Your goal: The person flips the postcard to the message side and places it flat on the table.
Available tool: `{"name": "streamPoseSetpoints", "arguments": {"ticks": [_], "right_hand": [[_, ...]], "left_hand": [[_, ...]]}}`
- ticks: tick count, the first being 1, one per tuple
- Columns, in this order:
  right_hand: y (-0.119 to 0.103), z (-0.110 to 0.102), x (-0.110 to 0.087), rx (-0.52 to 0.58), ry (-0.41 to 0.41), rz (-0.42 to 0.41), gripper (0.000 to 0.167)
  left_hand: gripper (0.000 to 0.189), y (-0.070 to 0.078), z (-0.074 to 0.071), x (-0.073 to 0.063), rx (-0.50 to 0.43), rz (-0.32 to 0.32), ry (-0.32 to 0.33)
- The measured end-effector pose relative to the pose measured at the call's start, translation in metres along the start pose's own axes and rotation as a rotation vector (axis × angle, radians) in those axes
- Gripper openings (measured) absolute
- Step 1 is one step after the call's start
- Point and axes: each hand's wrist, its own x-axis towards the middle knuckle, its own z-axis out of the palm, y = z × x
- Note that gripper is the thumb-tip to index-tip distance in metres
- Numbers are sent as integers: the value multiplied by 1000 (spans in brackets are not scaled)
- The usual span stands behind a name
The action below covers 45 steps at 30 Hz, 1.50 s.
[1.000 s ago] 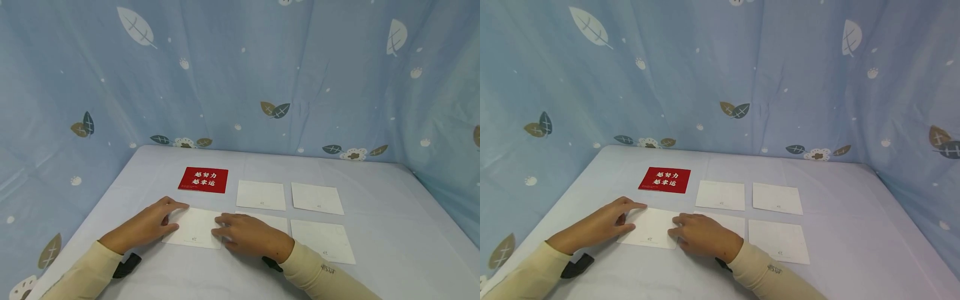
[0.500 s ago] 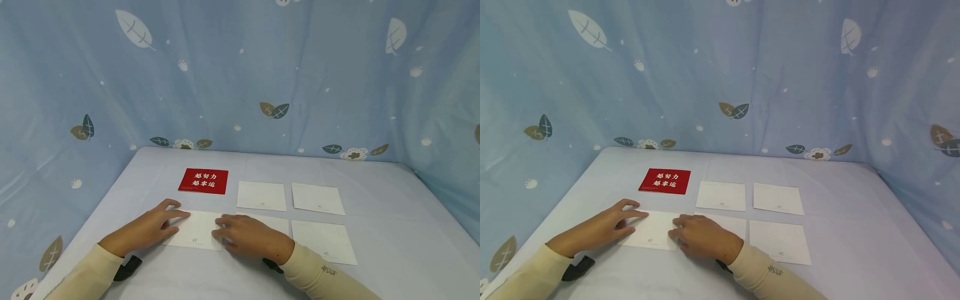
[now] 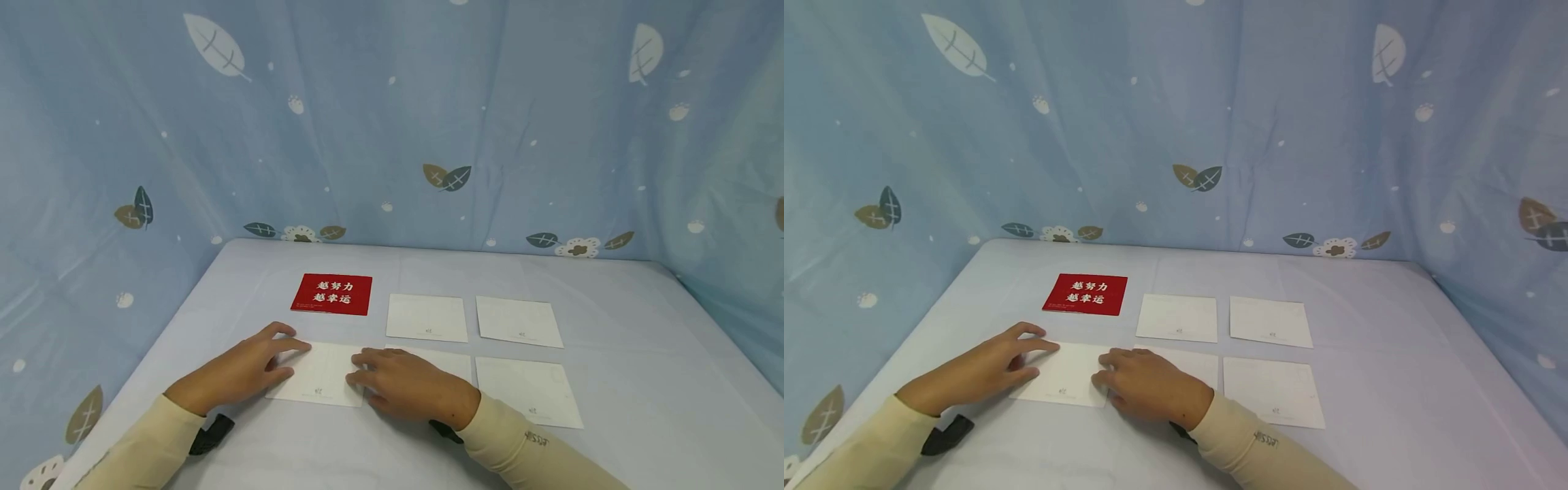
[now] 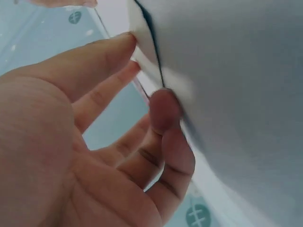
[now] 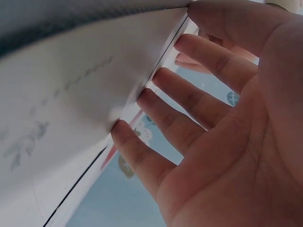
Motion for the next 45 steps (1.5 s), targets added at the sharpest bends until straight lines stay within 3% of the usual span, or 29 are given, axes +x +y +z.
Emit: {"name": "streamPoseSetpoints", "arguments": {"ticks": [3, 6, 9, 12, 16, 25, 30, 35, 45], "right_hand": [[0, 1, 1, -1, -1, -3, 43], [0, 2, 1, 3, -7, 2, 43], [-1, 1, 0, 10, -11, 5, 44], [-1, 0, -1, 10, -11, 5, 44], [-1, -2, -1, 12, -12, 5, 44], [-1, 0, -2, -9, 3, -5, 44], [0, -2, -4, -21, 6, -11, 44], [0, -3, -3, -26, 5, -13, 43], [2, -4, -3, 16, -11, -3, 44]], "left_hand": [[48, 2, -6, 2, 40, 17, 22], [48, 5, -11, 9, 86, 49, 85], [51, 7, -15, 21, 133, 68, 150], [56, 8, -18, 35, 156, 50, 170], [63, 7, -21, 52, 157, -1, 137], [72, -3, -17, 81, 50, -108, 13], [71, -3, -17, 86, 45, -110, -8], [68, -3, -17, 83, 38, -128, -29], [62, -6, -12, 80, 28, -114, -7]]}}
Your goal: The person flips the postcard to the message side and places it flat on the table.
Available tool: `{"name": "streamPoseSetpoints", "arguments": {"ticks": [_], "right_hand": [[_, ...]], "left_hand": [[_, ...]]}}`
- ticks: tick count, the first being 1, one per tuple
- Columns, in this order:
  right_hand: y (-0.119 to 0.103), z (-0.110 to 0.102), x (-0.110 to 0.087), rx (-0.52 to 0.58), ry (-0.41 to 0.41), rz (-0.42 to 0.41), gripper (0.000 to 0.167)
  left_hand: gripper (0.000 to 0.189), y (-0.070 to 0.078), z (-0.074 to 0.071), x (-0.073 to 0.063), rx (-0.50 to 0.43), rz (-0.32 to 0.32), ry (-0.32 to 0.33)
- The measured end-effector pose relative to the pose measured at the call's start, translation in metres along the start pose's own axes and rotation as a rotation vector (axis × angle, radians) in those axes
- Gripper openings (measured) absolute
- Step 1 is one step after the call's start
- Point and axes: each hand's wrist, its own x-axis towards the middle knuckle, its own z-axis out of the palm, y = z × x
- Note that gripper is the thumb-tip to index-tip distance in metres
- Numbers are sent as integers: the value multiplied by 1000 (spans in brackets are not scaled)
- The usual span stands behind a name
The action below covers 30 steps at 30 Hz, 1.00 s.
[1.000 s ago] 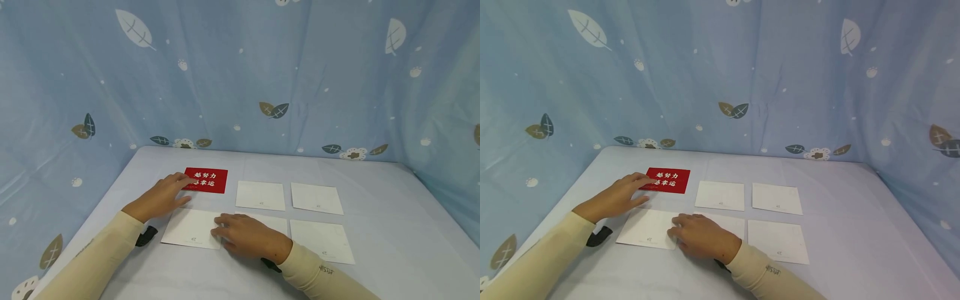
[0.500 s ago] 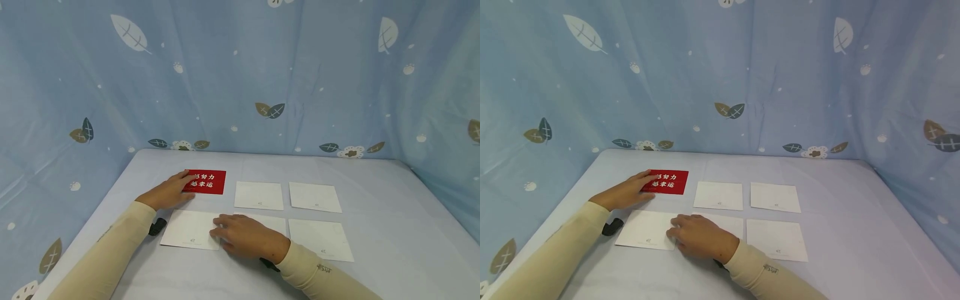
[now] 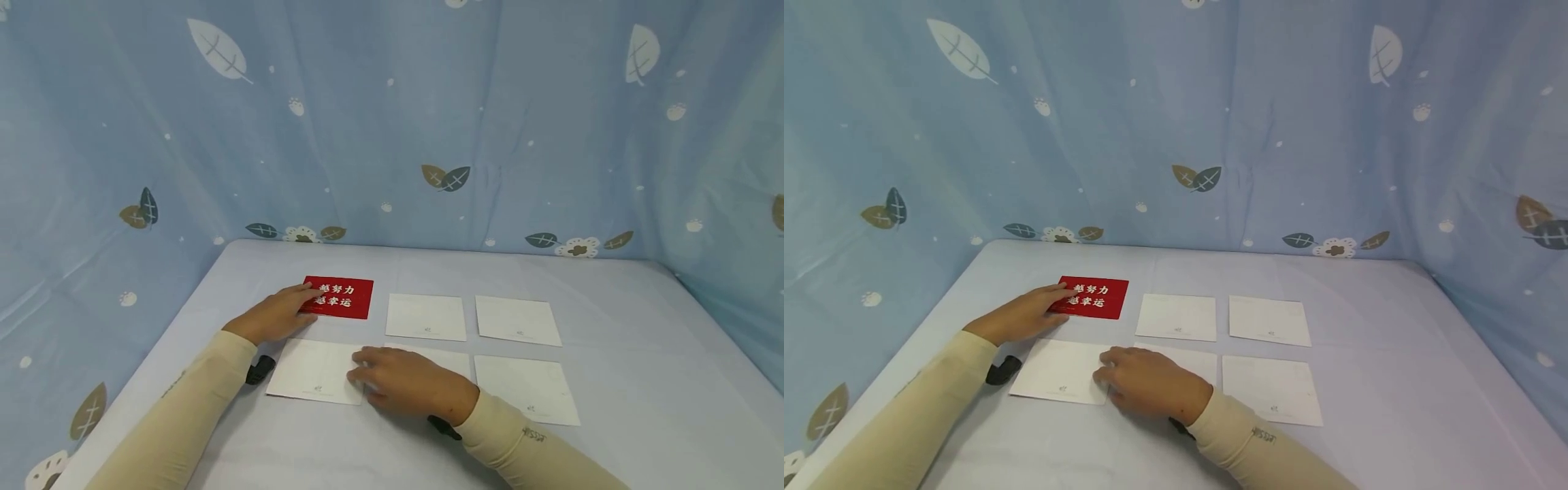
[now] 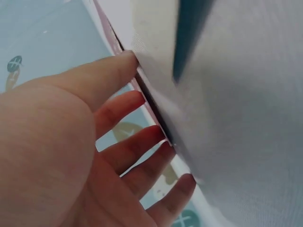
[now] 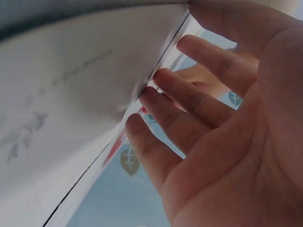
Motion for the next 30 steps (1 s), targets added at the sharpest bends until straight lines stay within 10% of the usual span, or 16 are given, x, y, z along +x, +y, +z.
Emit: {"name": "streamPoseSetpoints", "arguments": {"ticks": [13, 30], "right_hand": [[32, -17, 10, 11, 104, 88, 50], [52, -17, 59, -58, -14, 97, 60]], "left_hand": [[58, 0, 2, -4, 41, 50, 53], [50, -11, 0, -8, 36, 126, 63]]}}
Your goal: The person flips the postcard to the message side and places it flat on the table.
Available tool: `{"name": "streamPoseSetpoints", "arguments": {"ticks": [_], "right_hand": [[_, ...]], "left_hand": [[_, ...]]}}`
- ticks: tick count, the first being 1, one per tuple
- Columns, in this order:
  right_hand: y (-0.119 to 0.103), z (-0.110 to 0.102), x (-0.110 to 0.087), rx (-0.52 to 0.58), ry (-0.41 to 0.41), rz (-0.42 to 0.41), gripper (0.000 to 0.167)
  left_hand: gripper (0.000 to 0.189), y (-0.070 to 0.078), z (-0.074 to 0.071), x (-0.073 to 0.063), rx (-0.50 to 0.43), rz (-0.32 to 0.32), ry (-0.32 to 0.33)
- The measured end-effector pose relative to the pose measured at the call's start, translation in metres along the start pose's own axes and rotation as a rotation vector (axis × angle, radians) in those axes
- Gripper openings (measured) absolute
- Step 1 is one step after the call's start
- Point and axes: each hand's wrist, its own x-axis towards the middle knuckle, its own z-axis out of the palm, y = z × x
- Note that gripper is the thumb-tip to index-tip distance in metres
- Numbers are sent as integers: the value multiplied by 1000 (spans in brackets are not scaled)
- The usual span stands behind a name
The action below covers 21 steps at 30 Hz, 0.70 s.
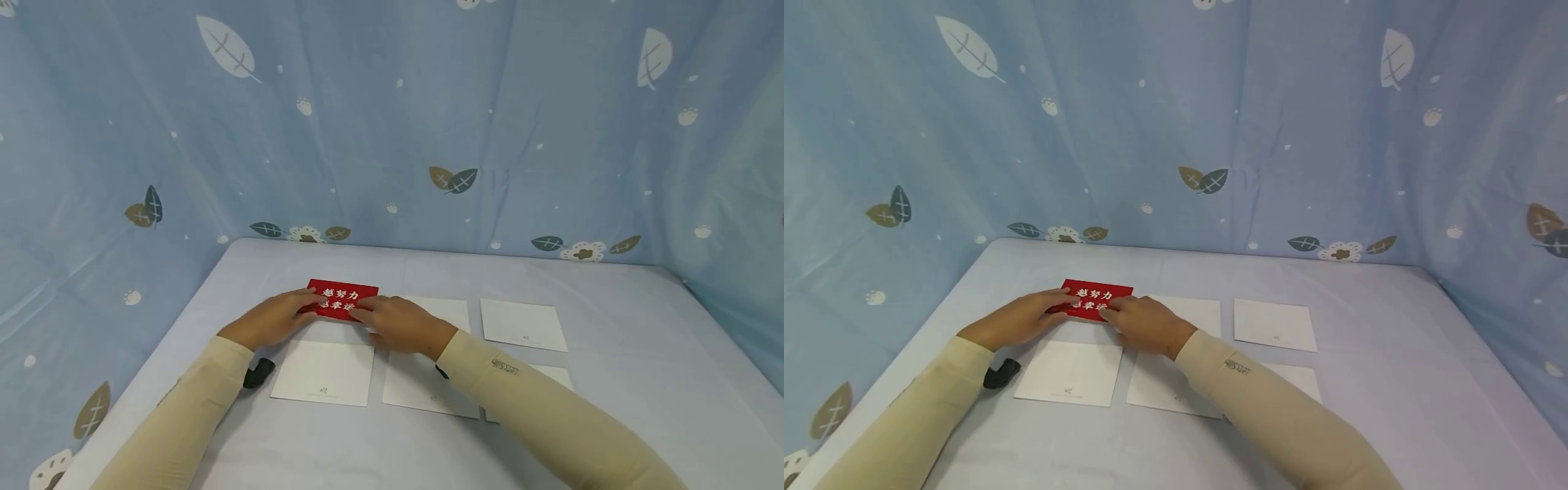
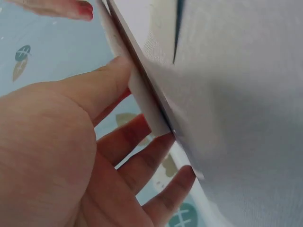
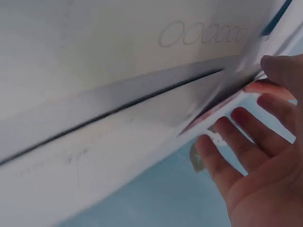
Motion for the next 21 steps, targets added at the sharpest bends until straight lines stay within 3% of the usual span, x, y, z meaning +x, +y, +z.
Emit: {"name": "streamPoseSetpoints", "arguments": {"ticks": [6, 15, 21], "right_hand": [[0, 0, 10, 177, -51, 86, 65], [6, 5, 15, 240, -18, 86, 44], [6, 6, 16, 217, -13, 55, 43]], "left_hand": [[49, -2, 0, 0, -11, 18, 0], [25, 5, -5, -1, -30, -3, 25], [51, 9, -6, -2, -3, -40, -9]]}}
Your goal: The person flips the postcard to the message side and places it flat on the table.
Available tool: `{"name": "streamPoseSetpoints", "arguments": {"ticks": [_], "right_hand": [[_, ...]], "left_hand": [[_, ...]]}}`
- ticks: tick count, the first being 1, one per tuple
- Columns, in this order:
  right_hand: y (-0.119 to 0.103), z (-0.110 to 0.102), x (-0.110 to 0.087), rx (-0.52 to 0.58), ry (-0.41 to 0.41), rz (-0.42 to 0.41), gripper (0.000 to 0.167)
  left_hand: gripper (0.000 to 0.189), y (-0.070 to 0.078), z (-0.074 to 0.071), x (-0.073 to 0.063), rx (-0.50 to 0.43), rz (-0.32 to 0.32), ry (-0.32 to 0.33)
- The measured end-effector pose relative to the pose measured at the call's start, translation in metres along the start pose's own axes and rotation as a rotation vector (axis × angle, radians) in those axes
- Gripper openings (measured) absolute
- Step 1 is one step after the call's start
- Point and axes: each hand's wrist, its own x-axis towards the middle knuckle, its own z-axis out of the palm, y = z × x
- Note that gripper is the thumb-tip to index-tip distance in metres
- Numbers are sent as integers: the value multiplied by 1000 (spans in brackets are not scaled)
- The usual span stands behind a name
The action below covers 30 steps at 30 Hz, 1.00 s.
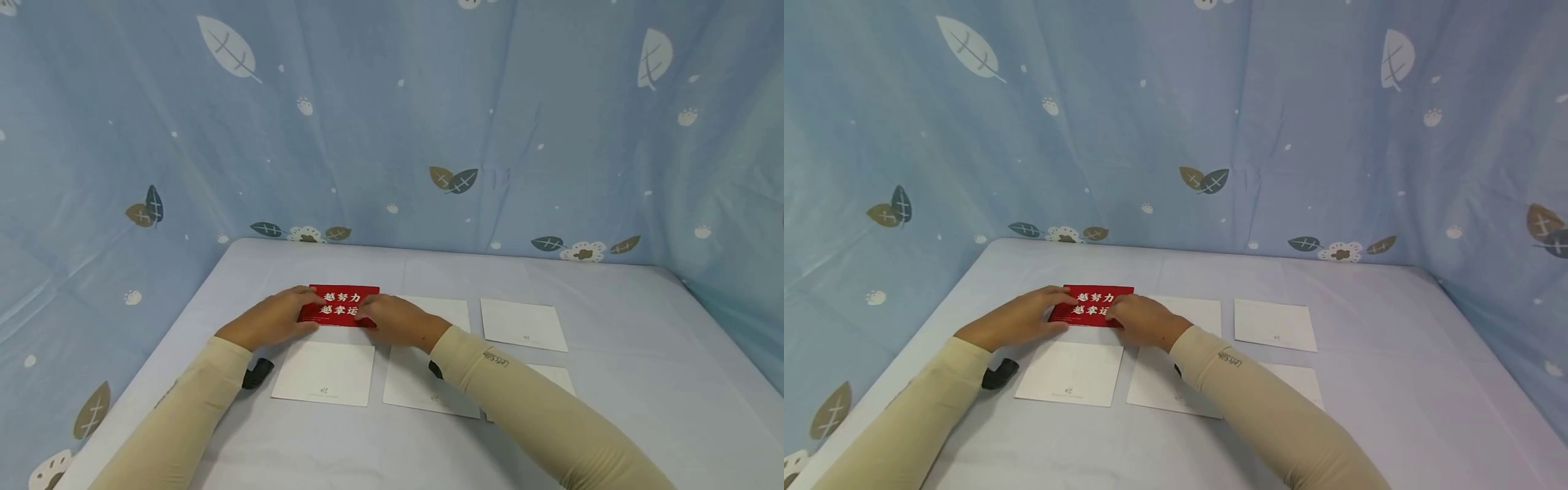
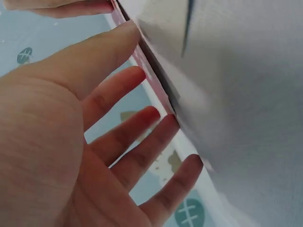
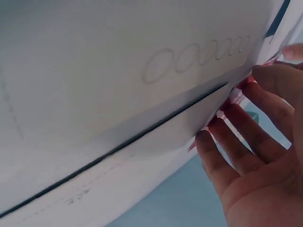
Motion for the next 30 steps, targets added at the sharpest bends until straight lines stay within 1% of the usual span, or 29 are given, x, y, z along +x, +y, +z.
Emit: {"name": "streamPoseSetpoints", "arguments": {"ticks": [2, 4, 9, 13, 16, 21, 24, 26, 30], "right_hand": [[0, 0, 0, -3, 1, 3, 43], [1, 1, 0, -1, 0, 17, 44], [3, 2, 1, -19, -1, 49, 49], [4, 2, 2, -46, -7, 50, 50], [3, 1, 2, -42, -4, 52, 50], [3, 1, 2, -20, 27, 50, 44], [5, 1, 3, 1, 50, 53, 40], [6, 1, 3, 35, 63, 62, 38], [7, -3, 2, 110, 98, 72, 36]], "left_hand": [[57, 0, 0, 0, -1, -10, -6], [57, -1, 1, 1, -13, -8, -8], [52, -3, 1, 1, -33, 4, -14], [49, -6, 0, 0, -42, 16, -39], [46, -9, -1, 0, -49, 24, -60], [41, -14, -3, 1, -60, 32, -80], [36, -14, -6, 1, -66, 53, -69], [33, -14, -8, 1, -72, 70, -50], [30, -12, -11, 1, -92, 68, 1]]}}
